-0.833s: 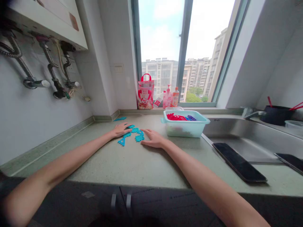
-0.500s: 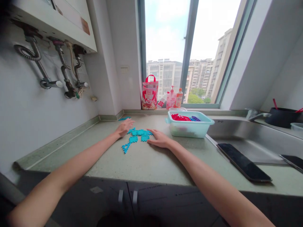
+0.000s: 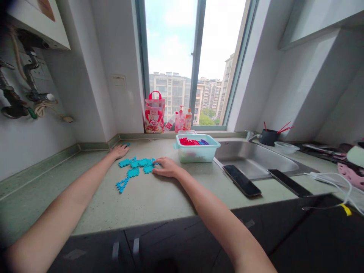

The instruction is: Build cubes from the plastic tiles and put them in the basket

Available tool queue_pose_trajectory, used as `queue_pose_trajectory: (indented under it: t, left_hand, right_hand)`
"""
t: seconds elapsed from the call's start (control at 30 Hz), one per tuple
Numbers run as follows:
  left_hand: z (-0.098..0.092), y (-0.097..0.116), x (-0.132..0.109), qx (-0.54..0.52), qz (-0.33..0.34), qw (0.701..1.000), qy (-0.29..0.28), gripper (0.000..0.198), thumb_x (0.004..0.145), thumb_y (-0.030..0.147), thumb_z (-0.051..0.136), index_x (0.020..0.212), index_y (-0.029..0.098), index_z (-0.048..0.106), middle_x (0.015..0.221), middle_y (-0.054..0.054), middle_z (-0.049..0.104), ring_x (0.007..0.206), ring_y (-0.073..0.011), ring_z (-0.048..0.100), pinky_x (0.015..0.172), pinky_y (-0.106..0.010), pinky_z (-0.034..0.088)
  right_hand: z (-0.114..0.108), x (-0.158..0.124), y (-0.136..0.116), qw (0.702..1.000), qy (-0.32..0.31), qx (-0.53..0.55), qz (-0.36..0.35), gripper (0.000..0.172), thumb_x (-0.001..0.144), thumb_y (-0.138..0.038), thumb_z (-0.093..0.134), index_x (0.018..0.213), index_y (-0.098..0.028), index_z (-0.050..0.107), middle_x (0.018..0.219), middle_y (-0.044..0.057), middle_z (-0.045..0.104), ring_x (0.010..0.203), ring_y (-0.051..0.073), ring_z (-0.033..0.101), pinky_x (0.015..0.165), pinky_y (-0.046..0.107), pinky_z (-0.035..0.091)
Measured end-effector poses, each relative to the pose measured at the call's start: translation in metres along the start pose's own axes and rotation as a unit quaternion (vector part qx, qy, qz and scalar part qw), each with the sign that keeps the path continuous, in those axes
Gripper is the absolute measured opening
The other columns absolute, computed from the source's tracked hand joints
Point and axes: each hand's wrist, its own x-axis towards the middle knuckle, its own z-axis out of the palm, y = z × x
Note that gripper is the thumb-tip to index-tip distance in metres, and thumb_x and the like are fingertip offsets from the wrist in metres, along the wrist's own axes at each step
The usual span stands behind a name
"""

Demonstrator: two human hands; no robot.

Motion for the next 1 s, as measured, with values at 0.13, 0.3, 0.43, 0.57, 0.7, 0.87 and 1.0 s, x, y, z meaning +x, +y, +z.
queue_pose_trajectory:
  t: [0.13, 0.3, 0.43, 0.57, 0.7, 0.87, 1.0]
  left_hand:
    - [0.003, 0.007, -0.022, 0.024, -0.113, 0.993, 0.003, 0.086, 0.095, 0.068, 0.03, 0.151, 0.008, 0.057, 0.159, -0.024, 0.051, 0.152, -0.0429, 0.04, 0.123, -0.059, 0.029]
    - [-0.002, 0.008, -0.073, 0.033, -0.054, 0.997, -0.039, 0.069, 0.096, 0.053, 0.033, 0.154, 0.024, 0.057, 0.164, -0.008, 0.051, 0.155, -0.0284, 0.042, 0.126, -0.044, 0.032]
    - [-0.022, -0.002, -0.116, 0.042, -0.036, 0.997, -0.057, 0.063, 0.093, 0.043, 0.041, 0.149, 0.025, 0.064, 0.159, -0.006, 0.056, 0.15, -0.0255, 0.049, 0.125, -0.037, 0.034]
    - [-0.051, -0.009, -0.145, 0.053, -0.049, 0.994, -0.078, 0.057, 0.08, 0.036, 0.057, 0.133, 0.027, 0.077, 0.143, -0.007, 0.07, 0.132, -0.0305, 0.066, 0.112, -0.037, 0.048]
    - [-0.074, -0.002, -0.156, 0.025, -0.025, 0.987, -0.154, 0.053, 0.076, 0.04, 0.066, 0.126, 0.034, 0.08, 0.128, 0.0, 0.078, 0.115, -0.0293, 0.073, 0.096, -0.033, 0.055]
    - [-0.083, 0.012, -0.159, 0.008, 0.013, 0.975, -0.22, 0.05, 0.076, 0.041, 0.068, 0.123, 0.03, 0.082, 0.107, 0.0, 0.084, 0.098, -0.0269, 0.075, 0.082, -0.029, 0.054]
    - [-0.087, 0.02, -0.165, -0.015, 0.02, 0.969, -0.245, 0.049, 0.073, 0.038, 0.073, 0.121, 0.029, 0.083, 0.103, 0.001, 0.084, 0.091, -0.0251, 0.075, 0.078, -0.027, 0.054]
  right_hand:
    - [-0.003, -0.001, -0.003, 0.999, -0.006, 0.03, 0.012, 0.044, 0.099, -0.055, 0.062, 0.124, -0.021, 0.077, 0.131, 0.011, 0.075, 0.126, 0.026, 0.068, 0.113, 0.042, 0.049]
    - [-0.003, -0.004, 0.001, 0.992, 0.005, 0.101, 0.077, 0.055, 0.099, -0.061, 0.058, 0.135, -0.022, 0.071, 0.136, 0.011, 0.074, 0.125, 0.028, 0.069, 0.113, 0.045, 0.05]
    - [0.0, 0.005, 0.005, 0.99, 0.006, 0.087, 0.109, 0.059, 0.095, -0.063, 0.062, 0.136, -0.022, 0.07, 0.131, 0.011, 0.076, 0.119, 0.028, 0.071, 0.109, 0.044, 0.053]
    - [-0.002, 0.021, 0.007, 0.989, 0.027, 0.05, 0.133, 0.058, 0.1, -0.061, 0.055, 0.138, -0.02, 0.069, 0.106, 0.01, 0.081, 0.096, 0.027, 0.077, 0.094, 0.043, 0.059]
    - [-0.008, 0.019, -0.001, 0.994, 0.052, 0.022, 0.098, 0.052, 0.1, -0.054, 0.058, 0.138, -0.021, 0.069, 0.117, 0.013, 0.078, 0.105, 0.029, 0.074, 0.1, 0.047, 0.056]
    - [0.005, 0.009, -0.061, 0.989, 0.028, -0.067, -0.13, 0.04, 0.104, -0.04, 0.055, 0.137, -0.027, 0.071, 0.135, 0.01, 0.073, 0.124, 0.03, 0.065, 0.112, 0.05, 0.048]
    - [0.026, 0.016, -0.121, 0.967, -0.078, -0.061, -0.237, 0.04, 0.106, -0.029, 0.048, 0.14, -0.03, 0.07, 0.139, 0.006, 0.072, 0.12, 0.028, 0.066, 0.108, 0.047, 0.049]
